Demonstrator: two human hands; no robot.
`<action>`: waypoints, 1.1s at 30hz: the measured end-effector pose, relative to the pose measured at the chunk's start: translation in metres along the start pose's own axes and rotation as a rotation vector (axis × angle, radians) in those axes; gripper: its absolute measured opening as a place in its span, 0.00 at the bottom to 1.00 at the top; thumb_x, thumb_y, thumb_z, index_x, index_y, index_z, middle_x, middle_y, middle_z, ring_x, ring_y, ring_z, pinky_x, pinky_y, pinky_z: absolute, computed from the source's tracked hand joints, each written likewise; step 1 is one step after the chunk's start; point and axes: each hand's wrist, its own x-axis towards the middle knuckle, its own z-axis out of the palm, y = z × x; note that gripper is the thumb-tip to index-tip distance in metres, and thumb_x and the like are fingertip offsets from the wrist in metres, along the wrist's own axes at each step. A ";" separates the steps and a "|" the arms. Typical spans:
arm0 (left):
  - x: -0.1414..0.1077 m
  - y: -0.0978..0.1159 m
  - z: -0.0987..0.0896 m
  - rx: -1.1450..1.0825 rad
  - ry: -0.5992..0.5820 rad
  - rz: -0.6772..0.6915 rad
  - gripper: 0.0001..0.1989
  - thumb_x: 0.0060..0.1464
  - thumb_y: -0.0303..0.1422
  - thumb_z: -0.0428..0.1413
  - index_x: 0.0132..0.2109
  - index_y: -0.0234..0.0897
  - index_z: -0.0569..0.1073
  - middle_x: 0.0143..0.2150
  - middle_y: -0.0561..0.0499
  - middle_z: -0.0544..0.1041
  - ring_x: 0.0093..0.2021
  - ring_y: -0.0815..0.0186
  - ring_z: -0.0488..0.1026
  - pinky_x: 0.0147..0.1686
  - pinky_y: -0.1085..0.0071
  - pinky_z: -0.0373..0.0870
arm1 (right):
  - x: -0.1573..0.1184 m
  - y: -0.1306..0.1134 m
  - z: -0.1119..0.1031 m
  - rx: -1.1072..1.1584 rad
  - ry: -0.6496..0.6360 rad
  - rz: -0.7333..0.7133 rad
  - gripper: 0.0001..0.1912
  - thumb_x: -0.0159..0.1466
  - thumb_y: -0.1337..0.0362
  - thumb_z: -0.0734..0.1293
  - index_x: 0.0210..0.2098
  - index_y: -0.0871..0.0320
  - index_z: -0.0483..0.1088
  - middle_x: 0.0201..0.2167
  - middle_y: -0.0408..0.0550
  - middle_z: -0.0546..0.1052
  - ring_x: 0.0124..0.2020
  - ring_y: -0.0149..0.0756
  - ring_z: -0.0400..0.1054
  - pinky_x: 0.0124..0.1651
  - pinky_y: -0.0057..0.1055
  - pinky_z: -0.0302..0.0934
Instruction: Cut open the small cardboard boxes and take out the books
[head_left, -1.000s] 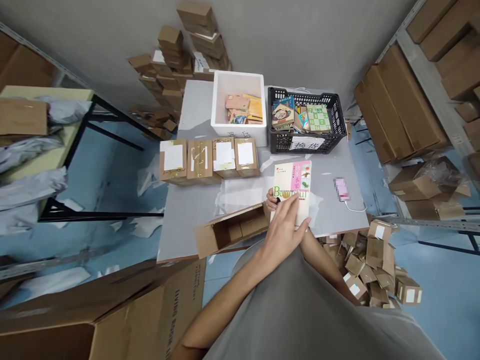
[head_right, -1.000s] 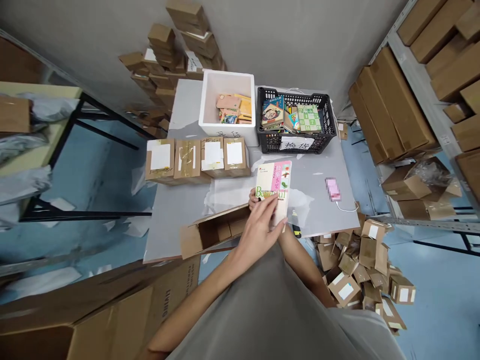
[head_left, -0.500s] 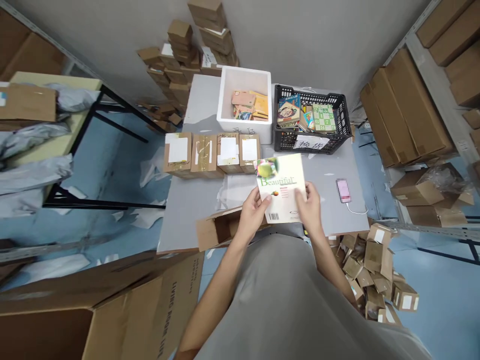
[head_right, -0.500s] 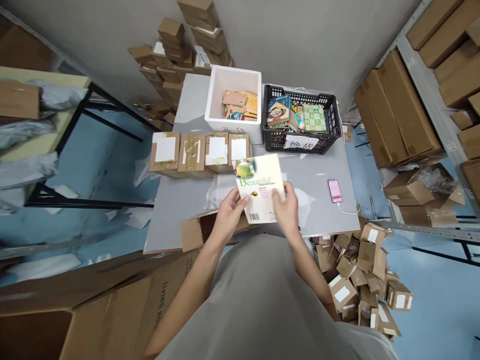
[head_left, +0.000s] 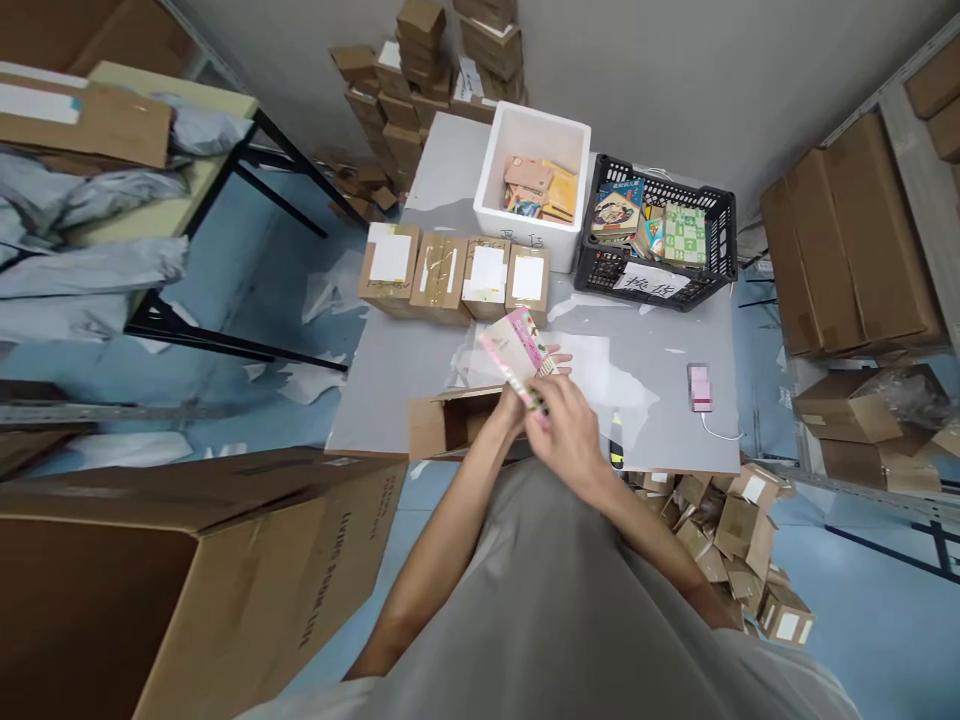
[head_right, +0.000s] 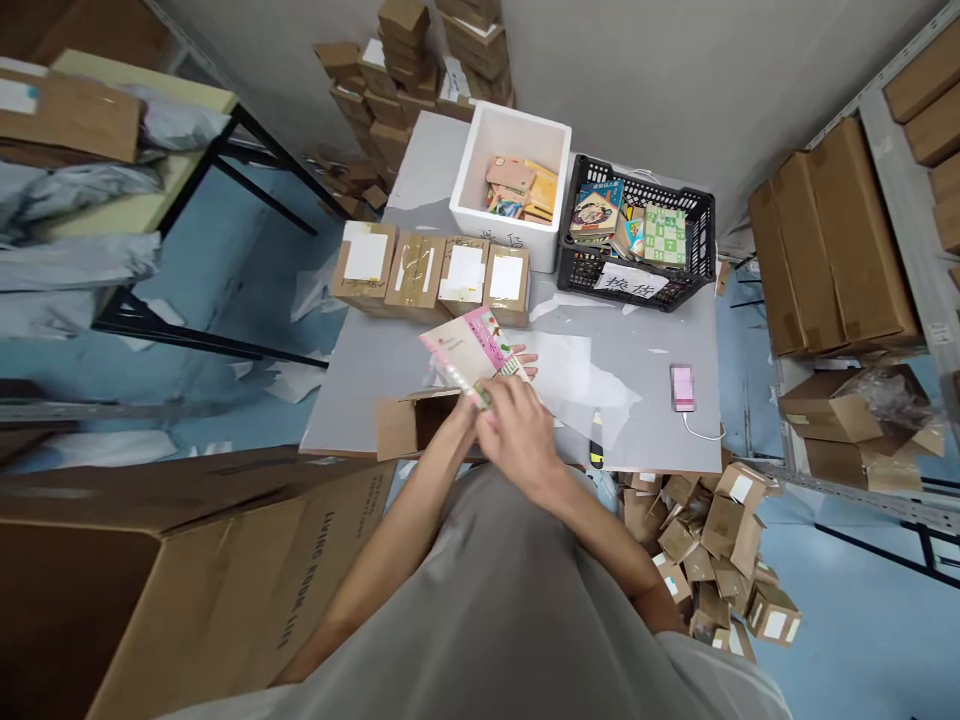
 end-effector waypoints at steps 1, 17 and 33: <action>0.011 -0.004 -0.005 -0.058 -0.013 -0.001 0.24 0.75 0.46 0.53 0.58 0.32 0.83 0.51 0.41 0.85 0.45 0.60 0.83 0.48 0.65 0.86 | 0.002 0.014 -0.005 0.091 0.060 0.056 0.18 0.76 0.65 0.63 0.61 0.57 0.77 0.56 0.57 0.82 0.57 0.48 0.77 0.59 0.40 0.73; 0.018 -0.006 -0.044 -0.417 -0.036 0.190 0.11 0.60 0.45 0.70 0.37 0.44 0.85 0.55 0.42 0.88 0.70 0.45 0.79 0.73 0.45 0.73 | -0.003 0.085 -0.043 0.653 0.339 0.228 0.13 0.65 0.47 0.80 0.36 0.48 0.83 0.53 0.53 0.89 0.68 0.55 0.77 0.77 0.59 0.61; 0.020 -0.026 -0.032 -0.620 -0.238 -0.151 0.32 0.52 0.54 0.75 0.54 0.38 0.81 0.41 0.46 0.85 0.32 0.63 0.80 0.30 0.68 0.77 | -0.017 0.107 -0.047 0.892 0.109 0.598 0.26 0.62 0.40 0.79 0.48 0.53 0.82 0.32 0.44 0.86 0.30 0.39 0.80 0.39 0.36 0.74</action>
